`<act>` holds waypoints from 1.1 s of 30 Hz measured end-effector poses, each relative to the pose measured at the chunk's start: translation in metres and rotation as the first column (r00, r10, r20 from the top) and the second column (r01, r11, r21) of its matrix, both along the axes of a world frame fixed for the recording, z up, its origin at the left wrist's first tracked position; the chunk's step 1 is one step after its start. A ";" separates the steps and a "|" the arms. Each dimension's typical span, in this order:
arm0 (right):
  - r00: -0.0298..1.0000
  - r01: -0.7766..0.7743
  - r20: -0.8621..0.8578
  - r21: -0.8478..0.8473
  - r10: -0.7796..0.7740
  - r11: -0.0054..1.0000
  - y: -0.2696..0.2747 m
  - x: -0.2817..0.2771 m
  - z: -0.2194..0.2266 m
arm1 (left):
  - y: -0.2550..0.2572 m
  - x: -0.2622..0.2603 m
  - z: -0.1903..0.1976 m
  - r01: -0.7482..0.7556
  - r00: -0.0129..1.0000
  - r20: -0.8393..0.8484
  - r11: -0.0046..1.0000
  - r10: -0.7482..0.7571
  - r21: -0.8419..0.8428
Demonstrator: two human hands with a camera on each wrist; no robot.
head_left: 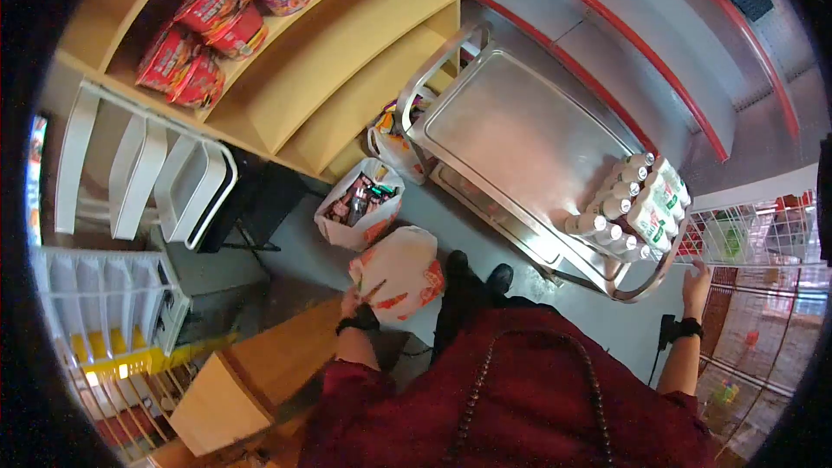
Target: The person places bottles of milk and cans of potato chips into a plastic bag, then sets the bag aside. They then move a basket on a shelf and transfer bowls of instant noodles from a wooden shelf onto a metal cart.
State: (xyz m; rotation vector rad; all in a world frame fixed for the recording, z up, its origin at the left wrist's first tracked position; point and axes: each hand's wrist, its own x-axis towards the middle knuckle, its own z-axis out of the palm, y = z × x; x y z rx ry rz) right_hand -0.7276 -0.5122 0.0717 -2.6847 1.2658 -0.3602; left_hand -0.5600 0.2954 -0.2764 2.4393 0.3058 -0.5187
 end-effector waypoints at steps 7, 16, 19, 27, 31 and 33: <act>0.988 -0.011 -0.156 -0.133 -0.010 0.991 0.022 -0.013 -0.016 | 0.017 0.012 -0.101 -0.053 0.993 -0.118 0.975 0.028 -0.216; 0.972 0.035 -0.231 -0.081 -0.053 0.996 0.049 -0.018 -0.035 | 0.010 -0.006 -0.168 -0.163 0.951 -0.310 0.860 0.006 -0.484; 0.960 -0.094 -0.275 -0.142 0.052 0.985 0.062 -0.007 -0.019 | 0.022 0.010 -0.151 -0.219 0.923 -0.384 0.810 -0.009 -0.544; 0.949 0.146 -0.301 0.161 -0.093 0.976 0.095 0.001 -0.017 | -0.018 0.134 -0.127 -0.270 0.883 -0.462 0.710 -0.087 -0.650; 0.934 0.249 -0.307 0.196 -0.182 0.948 0.091 -0.010 -0.045 | -0.107 0.287 0.011 -0.636 0.767 -0.575 0.222 0.284 -0.739; 0.934 0.351 -0.185 0.302 -0.307 0.886 0.078 -0.014 -0.076 | -0.131 0.350 0.014 -0.529 0.848 -0.498 0.329 0.180 -0.782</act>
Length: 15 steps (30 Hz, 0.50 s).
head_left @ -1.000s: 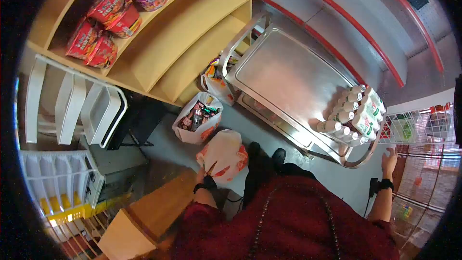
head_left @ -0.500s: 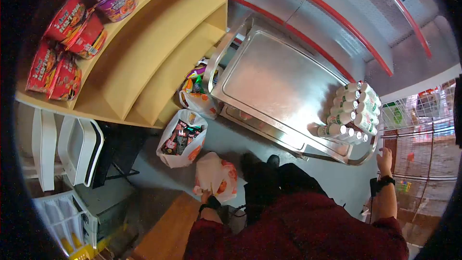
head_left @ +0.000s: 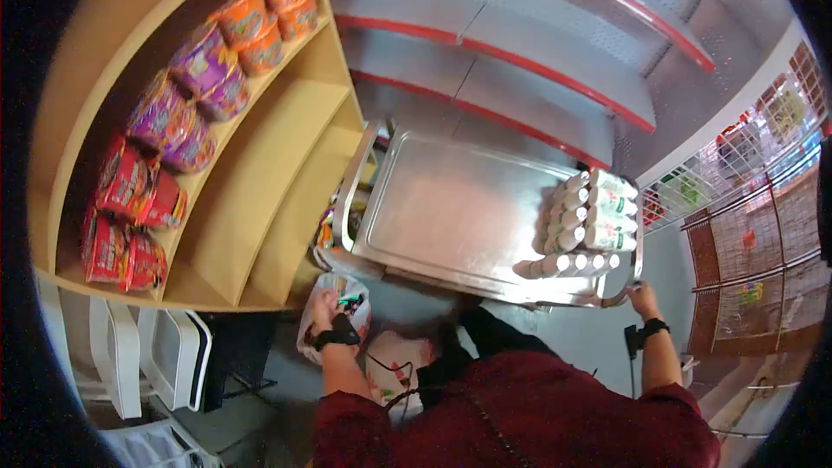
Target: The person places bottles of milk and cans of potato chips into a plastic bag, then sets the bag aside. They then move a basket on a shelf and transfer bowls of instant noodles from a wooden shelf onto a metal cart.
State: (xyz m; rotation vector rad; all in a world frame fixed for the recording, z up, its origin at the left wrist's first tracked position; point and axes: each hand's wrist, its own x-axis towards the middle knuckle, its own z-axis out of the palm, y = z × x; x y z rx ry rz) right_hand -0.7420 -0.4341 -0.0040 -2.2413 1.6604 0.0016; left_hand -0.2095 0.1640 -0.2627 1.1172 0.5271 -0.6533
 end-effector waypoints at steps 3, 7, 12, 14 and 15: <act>0.969 0.206 0.125 0.053 -0.211 0.977 -0.008 0.014 -0.026 | -0.083 0.036 0.121 0.089 0.966 0.226 0.983 -0.125 0.162; 0.760 0.462 0.494 0.044 -0.421 0.886 -0.006 0.034 -0.048 | -0.175 0.068 0.155 -0.025 0.916 0.380 0.929 -0.126 0.368; 0.795 0.522 0.489 -0.253 -0.358 0.814 0.011 0.045 -0.049 | -0.167 0.119 0.061 -0.108 0.687 0.573 0.718 -0.446 0.688; 0.775 0.539 0.490 -0.181 -0.400 0.822 0.021 0.065 -0.012 | -0.194 0.095 0.129 -0.097 0.723 0.489 0.630 -0.487 0.771; 0.764 0.545 0.474 -0.110 -0.438 0.831 0.023 0.073 0.000 | -0.205 0.083 0.160 -0.109 0.726 0.441 0.545 -0.527 0.831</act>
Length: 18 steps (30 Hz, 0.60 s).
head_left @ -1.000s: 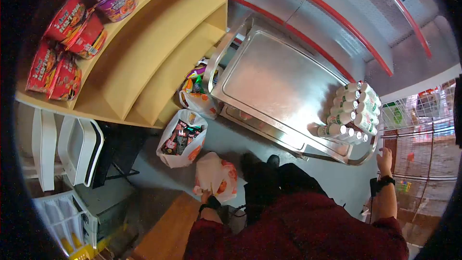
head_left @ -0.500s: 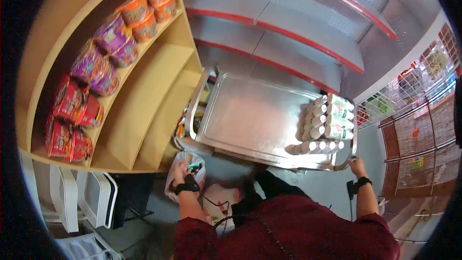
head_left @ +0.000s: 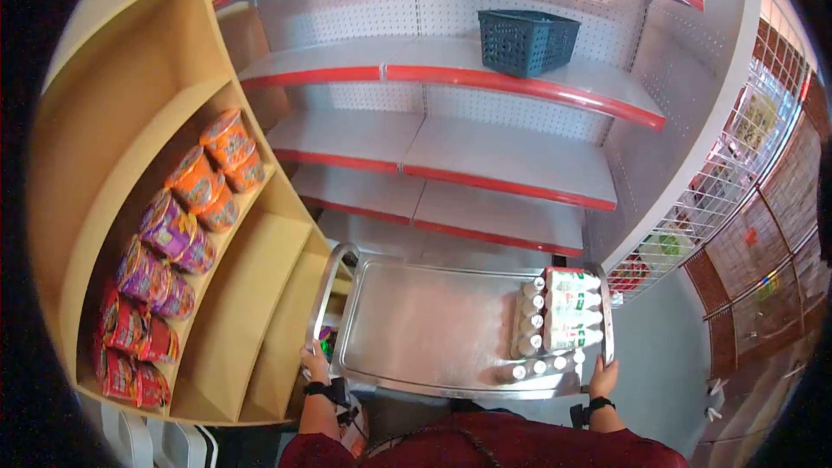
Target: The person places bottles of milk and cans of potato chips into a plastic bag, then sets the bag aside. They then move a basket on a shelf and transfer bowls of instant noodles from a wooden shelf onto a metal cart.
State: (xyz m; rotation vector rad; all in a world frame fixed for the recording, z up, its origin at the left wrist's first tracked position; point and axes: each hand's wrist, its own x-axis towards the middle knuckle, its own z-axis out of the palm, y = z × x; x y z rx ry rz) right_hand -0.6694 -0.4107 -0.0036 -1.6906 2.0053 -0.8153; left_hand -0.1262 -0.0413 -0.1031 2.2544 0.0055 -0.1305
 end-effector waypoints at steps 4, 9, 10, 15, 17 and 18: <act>0.998 0.015 0.069 -0.027 -0.013 1.000 -0.003 0.007 0.000 | -0.037 -0.010 0.047 -0.048 0.976 0.211 0.998 0.054 -0.035; 0.998 0.013 -0.054 -0.058 -0.016 0.998 -0.010 0.008 -0.008 | -0.054 0.009 0.054 0.054 0.998 0.036 0.999 -0.054 -0.009; 0.997 0.009 -0.071 -0.077 -0.015 0.997 -0.010 0.003 -0.015 | -0.052 0.008 0.050 0.047 0.998 0.037 0.999 -0.047 -0.008; 0.986 -0.165 -0.009 -0.037 0.165 0.986 -0.036 -0.060 -0.115 | -0.062 0.004 0.059 -0.019 0.985 0.171 0.993 -0.001 0.117; 0.981 -0.194 0.054 0.216 0.187 0.957 -0.037 -0.054 -0.075 | -0.063 0.004 0.071 0.012 0.993 0.116 0.997 -0.020 0.070; 0.989 -0.148 0.048 0.316 0.140 0.937 -0.029 -0.032 -0.032 | -0.063 0.002 0.073 0.062 0.997 0.047 0.997 -0.064 0.037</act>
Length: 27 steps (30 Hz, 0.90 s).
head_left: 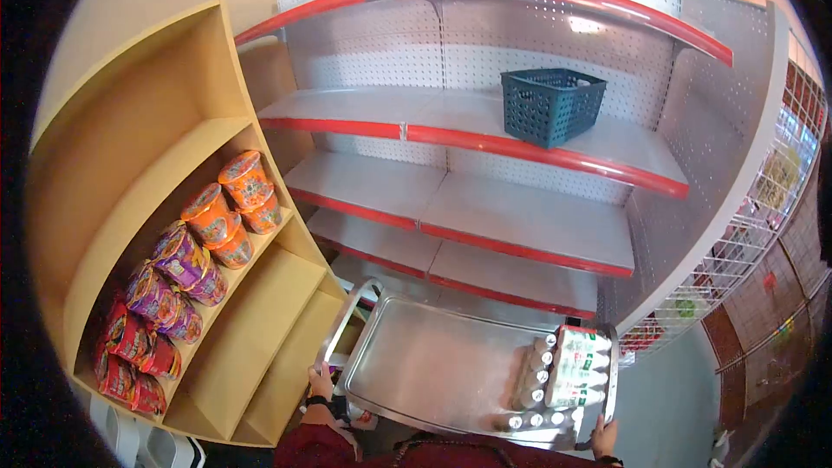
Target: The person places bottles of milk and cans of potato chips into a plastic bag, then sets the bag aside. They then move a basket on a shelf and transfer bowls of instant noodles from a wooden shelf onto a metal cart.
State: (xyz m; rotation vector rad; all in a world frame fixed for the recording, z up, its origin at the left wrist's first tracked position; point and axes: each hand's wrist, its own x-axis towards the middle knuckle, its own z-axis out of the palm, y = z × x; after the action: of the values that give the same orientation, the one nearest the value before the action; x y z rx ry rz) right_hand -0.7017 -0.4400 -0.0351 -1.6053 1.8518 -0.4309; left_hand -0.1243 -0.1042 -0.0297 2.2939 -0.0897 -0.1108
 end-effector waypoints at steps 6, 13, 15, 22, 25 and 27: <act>0.992 -0.092 -0.092 -0.082 0.084 0.992 0.005 0.003 0.018 | 0.008 0.014 -0.031 -0.050 0.999 -0.012 0.983 0.053 0.177; 0.918 -0.353 -0.365 -0.577 0.154 0.737 -0.081 0.073 0.107 | 0.002 0.013 -0.022 -0.035 0.996 -0.076 0.977 0.052 0.209; 0.966 -0.257 -0.138 -0.632 0.220 0.731 -0.126 0.119 0.145 | -0.003 0.000 0.014 -0.030 0.981 -0.169 0.937 0.095 0.349; 0.857 -0.291 -0.191 -0.946 0.479 0.144 -0.218 0.302 0.313 | -0.011 -0.031 0.033 -0.127 0.986 -0.092 0.984 0.138 0.124; 0.798 -0.214 -0.189 -0.977 0.572 -0.025 -0.227 0.367 0.381 | 0.034 -0.020 -0.085 -0.105 0.994 -0.018 0.994 0.105 -0.008; 0.805 -0.206 -0.188 -0.978 0.562 -0.032 -0.216 0.403 0.416 | 0.053 -0.030 -0.084 0.389 0.906 -0.099 0.720 -0.411 0.575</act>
State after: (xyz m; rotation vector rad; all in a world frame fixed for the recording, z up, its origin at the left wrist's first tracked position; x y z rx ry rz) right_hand -0.2985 -0.6564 0.3805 -2.6025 0.5090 -1.8424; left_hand -0.1542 -0.0510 -0.1136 2.8607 -0.6632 -0.3683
